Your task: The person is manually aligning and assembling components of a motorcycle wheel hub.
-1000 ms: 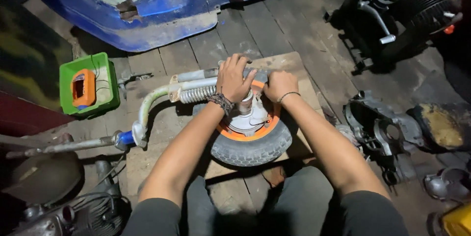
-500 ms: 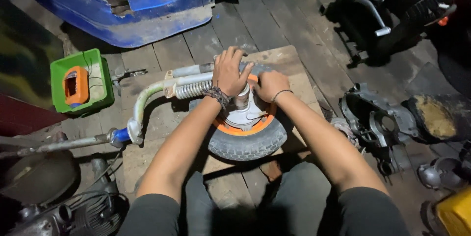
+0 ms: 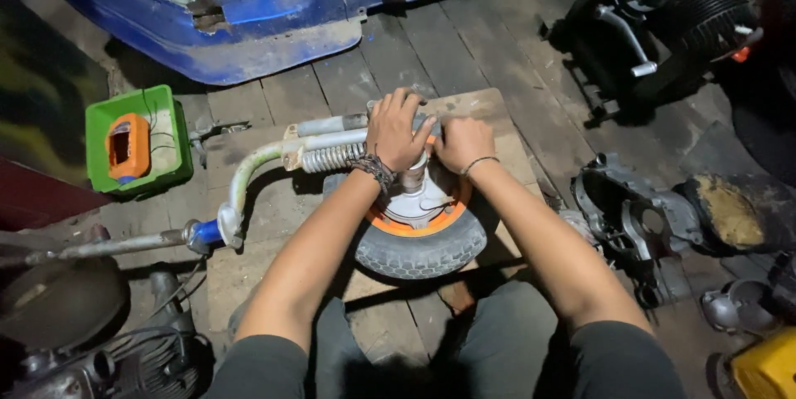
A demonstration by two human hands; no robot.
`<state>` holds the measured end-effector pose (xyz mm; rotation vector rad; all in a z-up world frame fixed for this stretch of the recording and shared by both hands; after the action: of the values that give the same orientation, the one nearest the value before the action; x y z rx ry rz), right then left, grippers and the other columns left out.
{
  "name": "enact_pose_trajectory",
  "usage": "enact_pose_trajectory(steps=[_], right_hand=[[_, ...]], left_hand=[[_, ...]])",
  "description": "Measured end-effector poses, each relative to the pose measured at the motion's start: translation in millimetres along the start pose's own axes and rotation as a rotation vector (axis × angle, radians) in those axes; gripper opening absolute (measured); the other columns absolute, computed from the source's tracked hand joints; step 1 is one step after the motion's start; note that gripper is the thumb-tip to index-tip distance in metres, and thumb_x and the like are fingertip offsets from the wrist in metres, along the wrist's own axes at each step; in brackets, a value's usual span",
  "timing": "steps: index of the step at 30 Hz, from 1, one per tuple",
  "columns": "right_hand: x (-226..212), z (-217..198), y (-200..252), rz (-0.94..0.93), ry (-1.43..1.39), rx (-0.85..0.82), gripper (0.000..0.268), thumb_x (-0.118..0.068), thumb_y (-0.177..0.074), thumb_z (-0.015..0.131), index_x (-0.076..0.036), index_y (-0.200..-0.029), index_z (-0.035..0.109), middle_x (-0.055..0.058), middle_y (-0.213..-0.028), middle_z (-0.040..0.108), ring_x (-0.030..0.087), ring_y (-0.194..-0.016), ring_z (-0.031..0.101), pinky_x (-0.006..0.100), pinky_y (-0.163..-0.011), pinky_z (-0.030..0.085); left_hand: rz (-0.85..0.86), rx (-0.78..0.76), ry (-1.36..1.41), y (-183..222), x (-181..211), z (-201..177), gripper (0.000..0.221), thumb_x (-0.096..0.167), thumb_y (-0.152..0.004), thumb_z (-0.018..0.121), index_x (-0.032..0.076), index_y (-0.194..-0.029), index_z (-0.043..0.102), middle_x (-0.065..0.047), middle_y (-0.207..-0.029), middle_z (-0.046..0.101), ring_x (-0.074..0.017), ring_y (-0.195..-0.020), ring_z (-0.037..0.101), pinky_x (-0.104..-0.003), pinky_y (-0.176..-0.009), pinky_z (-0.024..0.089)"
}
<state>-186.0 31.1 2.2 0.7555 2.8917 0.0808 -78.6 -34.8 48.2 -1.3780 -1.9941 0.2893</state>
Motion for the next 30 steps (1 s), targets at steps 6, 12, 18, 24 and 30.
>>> enact_pose_trajectory(steps=[6, 12, 18, 24, 30], right_hand=[[30, 46, -14, 0.051, 0.041, -0.031, 0.033, -0.037, -0.088, 0.061, -0.008, -0.090, 0.078, 0.020, -0.082, 0.076, 0.044, -0.086, 0.075, 0.053, -0.075, 0.061], [2, 59, -9, 0.003, 0.056, -0.106, 0.031, -0.036, -0.089, 0.062, -0.012, -0.100, 0.077, 0.016, -0.088, 0.076, 0.039, -0.091, 0.076, 0.048, -0.078, 0.061], [12, -18, 12, 0.079, -0.087, 0.010, 0.033, -0.036, -0.090, 0.065, -0.006, -0.090, 0.079, 0.022, -0.083, 0.076, 0.045, -0.088, 0.075, 0.055, -0.077, 0.060], [26, -24, 23, 0.079, -0.151, 0.070, 0.026, -0.037, -0.090, 0.066, -0.013, -0.098, 0.072, 0.017, -0.090, 0.077, 0.044, -0.096, 0.074, 0.055, -0.080, 0.059], [33, -16, 25, 0.058, -0.191, 0.166, 0.028, -0.042, -0.091, 0.066, -0.016, -0.101, 0.070, 0.015, -0.092, 0.077, 0.042, -0.097, 0.074, 0.055, -0.081, 0.059]], left_hand=[[-0.008, -0.003, -0.016, 0, 2, -2, 0.041, 0.052, -0.104, 0.045, 0.013, -0.115, 0.053, -0.008, -0.110, 0.050, -0.0324, -0.101, 0.057, -0.047, -0.093, 0.043], [-0.017, -0.010, 0.013, -3, 2, -6, 0.040, 0.051, -0.105, 0.046, 0.013, -0.114, 0.053, -0.008, -0.112, 0.051, -0.0330, -0.102, 0.058, -0.047, -0.094, 0.044], [-0.013, -0.011, 0.028, -2, 2, -5, 0.039, 0.050, -0.104, 0.048, 0.013, -0.116, 0.055, -0.008, -0.112, 0.051, -0.0335, -0.102, 0.058, -0.048, -0.094, 0.044], [-0.006, -0.017, 0.009, -5, 1, -4, 0.044, 0.053, -0.104, 0.047, 0.011, -0.113, 0.054, -0.009, -0.112, 0.051, -0.0351, -0.101, 0.057, -0.049, -0.093, 0.044], [-0.015, -0.024, 0.006, -1, -5, 1, 0.041, 0.053, -0.105, 0.046, 0.014, -0.114, 0.055, -0.007, -0.113, 0.051, -0.0329, -0.104, 0.058, -0.048, -0.094, 0.043]])
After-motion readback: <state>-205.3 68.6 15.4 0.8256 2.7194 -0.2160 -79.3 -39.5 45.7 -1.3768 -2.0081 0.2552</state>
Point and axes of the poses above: each hand's wrist, its own y-axis away from the middle knuckle, its own z-axis out of the palm, x = y × z, the point moved 10 cm from there along -y, towards the middle knuckle
